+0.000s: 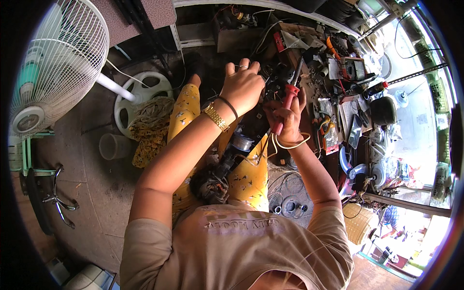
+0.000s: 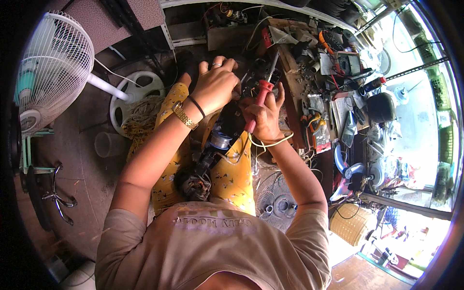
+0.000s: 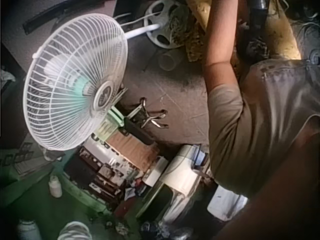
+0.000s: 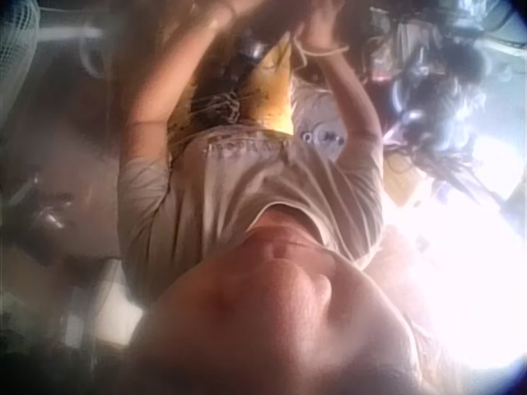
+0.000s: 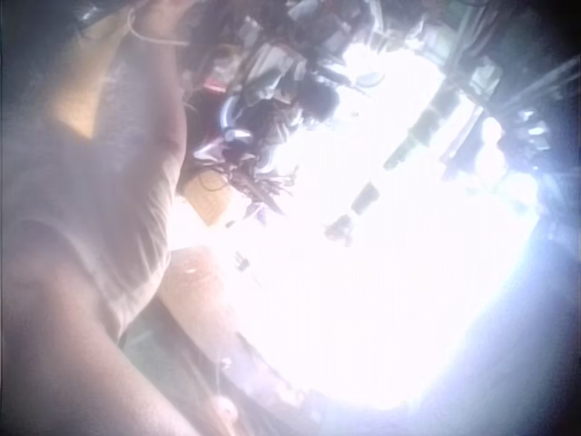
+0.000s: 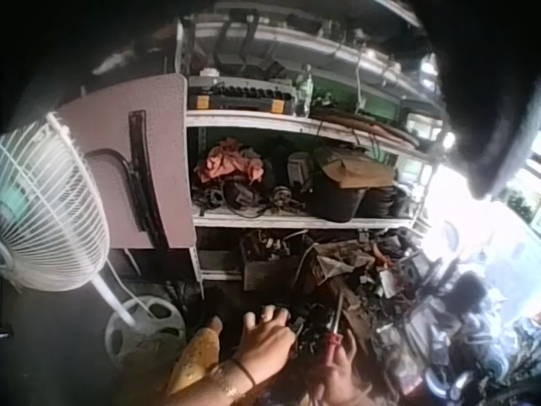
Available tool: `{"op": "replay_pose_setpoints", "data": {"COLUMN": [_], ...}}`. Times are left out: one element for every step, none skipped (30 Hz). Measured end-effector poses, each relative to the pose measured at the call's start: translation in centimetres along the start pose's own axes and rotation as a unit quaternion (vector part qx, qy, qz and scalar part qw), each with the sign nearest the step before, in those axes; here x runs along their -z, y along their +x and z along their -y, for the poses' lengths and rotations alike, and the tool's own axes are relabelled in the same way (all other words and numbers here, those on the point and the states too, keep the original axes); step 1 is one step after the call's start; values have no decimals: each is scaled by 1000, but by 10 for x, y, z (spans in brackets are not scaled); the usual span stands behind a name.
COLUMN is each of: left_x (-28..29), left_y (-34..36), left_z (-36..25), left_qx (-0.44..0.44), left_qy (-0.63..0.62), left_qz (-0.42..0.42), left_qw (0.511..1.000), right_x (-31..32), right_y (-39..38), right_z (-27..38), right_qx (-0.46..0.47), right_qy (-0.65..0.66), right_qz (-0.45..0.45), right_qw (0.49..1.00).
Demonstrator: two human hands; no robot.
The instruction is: The person solders a wire onto a motor assembly and uses a screwdriver to manipulate internal components while repairing an appliance.
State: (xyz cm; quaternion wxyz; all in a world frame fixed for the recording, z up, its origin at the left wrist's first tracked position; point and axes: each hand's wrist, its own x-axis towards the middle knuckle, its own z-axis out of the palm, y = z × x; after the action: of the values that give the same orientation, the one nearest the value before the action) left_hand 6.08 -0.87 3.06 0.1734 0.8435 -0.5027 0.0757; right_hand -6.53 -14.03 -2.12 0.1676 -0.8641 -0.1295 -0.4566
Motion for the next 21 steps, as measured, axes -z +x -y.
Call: {"op": "replay_pose_setpoints", "data": {"left_x": [0,1,1,1,2,1,1,0,-1,-3,-6,-5,-4,-2,0,1,3,6,10,13,16], "left_y": [2,4,7,9,11,12,12,12,12,12,12,13,15,18,20,20,20,20,20,18,13], "left_z": [-1,-3,-4,-5,-5,-5,-5,-5,-4,-3,-4,-4,-4,-3,-2,-1,1,1,3,6,8], "left_qx": [0,-1,-1,0,1,1,-3,-6,-8,-6,-3,-1,1,3,5,6,8,6,5,4,4], "left_qy": [10,21,32,35,38,40,36,32,29,34,40,45,35,25,16,8,0,-10,-30,-49,-70], "left_qz": [2,5,7,7,7,6,-6,-19,-32,-37,-43,-48,-33,-18,-3,10,22,34,51,68,87], "left_qw": [1000,1000,999,999,999,999,999,999,999,999,998,998,999,1000,1000,1000,1000,999,998,996,994], "right_x": [0,1,1,1,0,0,0,1,0,0,0,-1,-1,0,0,0,0,1,1,1,2], "right_y": [0,0,0,0,0,-1,-1,-2,-2,-1,-1,-1,0,-1,-1,-1,-1,-3,-3,-2,-2], "right_z": [0,0,-1,-1,-1,-1,-1,-2,-2,-1,-1,-1,-1,-1,-2,-2,0,0,0,-1,0], "right_qx": [-1,-1,-1,-1,0,0,1,1,2,2,5,6,8,8,8,9,6,3,0,5,7], "right_qy": [4,4,4,4,7,9,12,13,15,18,17,15,14,14,13,13,12,7,2,0,-1], "right_qz": [3,5,5,6,5,4,3,7,10,14,14,13,12,15,17,19,15,12,9,7,6], "right_qw": [1000,1000,1000,1000,1000,1000,1000,1000,1000,1000,1000,1000,1000,1000,1000,1000,1000,1000,1000,1000,1000]}}
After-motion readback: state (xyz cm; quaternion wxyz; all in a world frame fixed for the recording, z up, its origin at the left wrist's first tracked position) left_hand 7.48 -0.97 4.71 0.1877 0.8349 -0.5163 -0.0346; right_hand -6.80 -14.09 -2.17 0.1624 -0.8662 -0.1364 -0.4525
